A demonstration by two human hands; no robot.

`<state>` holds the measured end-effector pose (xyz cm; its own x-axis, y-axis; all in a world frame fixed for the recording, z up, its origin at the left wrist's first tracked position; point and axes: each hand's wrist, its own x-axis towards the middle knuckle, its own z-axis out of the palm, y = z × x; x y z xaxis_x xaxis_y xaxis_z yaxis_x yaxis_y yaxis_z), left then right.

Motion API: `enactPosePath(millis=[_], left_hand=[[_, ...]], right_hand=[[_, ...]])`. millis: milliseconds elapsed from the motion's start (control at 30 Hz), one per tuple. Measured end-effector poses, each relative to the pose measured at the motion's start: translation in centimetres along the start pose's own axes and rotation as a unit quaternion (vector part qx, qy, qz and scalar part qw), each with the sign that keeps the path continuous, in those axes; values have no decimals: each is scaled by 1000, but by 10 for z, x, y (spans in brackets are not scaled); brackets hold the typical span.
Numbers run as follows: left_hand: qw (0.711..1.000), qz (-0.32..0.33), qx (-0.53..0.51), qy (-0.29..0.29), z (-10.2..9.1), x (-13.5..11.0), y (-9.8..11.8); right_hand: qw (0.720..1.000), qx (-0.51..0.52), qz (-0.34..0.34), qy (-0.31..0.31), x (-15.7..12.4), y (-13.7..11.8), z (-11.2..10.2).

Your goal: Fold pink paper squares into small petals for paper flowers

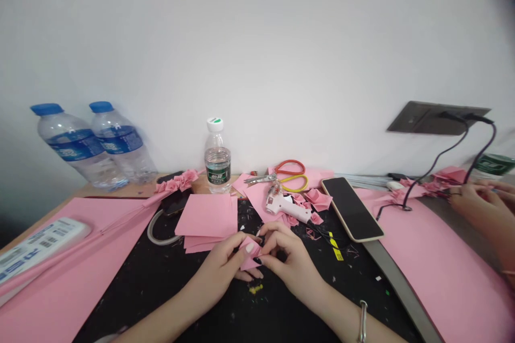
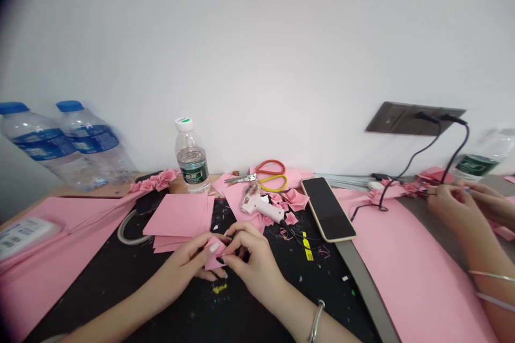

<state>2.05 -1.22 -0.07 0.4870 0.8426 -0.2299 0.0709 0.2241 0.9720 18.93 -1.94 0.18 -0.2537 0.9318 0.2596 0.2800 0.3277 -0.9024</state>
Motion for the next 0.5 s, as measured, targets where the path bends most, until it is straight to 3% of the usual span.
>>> enactPosePath(millis=[267, 500], left_hand=[[999, -22, -46, -19, -3, 3, 0], [994, -29, -102, -18, -5, 1, 4]], right_hand=[[990, -80, -118, 19, -1, 1, -5], [969, -150, -193, -24, -3, 4, -10]])
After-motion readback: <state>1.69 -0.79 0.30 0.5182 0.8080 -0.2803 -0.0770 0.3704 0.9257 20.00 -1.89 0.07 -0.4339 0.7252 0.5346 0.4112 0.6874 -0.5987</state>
